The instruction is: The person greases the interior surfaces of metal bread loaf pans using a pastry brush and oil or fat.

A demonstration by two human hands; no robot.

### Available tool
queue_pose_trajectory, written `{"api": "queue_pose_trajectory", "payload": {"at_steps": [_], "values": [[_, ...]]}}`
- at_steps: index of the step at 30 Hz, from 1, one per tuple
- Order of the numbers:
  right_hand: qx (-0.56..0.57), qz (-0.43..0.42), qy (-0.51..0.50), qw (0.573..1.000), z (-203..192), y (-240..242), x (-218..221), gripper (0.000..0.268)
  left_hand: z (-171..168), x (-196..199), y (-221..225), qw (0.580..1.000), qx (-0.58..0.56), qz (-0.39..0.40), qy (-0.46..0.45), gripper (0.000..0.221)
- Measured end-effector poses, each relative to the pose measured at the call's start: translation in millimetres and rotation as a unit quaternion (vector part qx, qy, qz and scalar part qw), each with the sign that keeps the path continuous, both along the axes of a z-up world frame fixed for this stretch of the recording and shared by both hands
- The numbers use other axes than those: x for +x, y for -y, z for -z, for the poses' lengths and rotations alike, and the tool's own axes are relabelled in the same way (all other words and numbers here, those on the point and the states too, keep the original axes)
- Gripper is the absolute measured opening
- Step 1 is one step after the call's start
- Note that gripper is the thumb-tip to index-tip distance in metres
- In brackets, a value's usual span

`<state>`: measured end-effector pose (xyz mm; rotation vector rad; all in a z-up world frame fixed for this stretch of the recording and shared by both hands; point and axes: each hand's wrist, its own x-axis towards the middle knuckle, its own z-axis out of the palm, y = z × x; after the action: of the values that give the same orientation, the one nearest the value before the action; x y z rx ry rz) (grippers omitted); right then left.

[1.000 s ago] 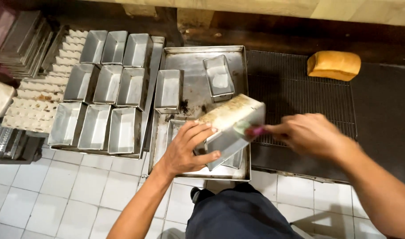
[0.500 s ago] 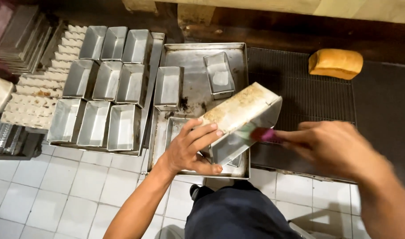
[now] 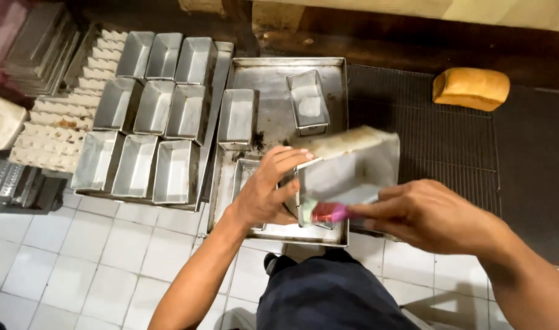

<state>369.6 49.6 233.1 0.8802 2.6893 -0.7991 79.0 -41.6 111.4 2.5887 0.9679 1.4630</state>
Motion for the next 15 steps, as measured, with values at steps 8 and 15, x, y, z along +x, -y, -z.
{"api": "queue_pose_trajectory", "payload": {"at_steps": [8,15], "values": [[-0.088,0.041,0.137,0.986,-7,-41,18,0.039,31,7,5,0.962,-0.194,0.022,0.190,0.157],[0.054,-0.093,-0.115,0.987,45,-46,-13,0.034,56,30,-10,0.766,-0.423,0.217,0.432,0.168]]}}
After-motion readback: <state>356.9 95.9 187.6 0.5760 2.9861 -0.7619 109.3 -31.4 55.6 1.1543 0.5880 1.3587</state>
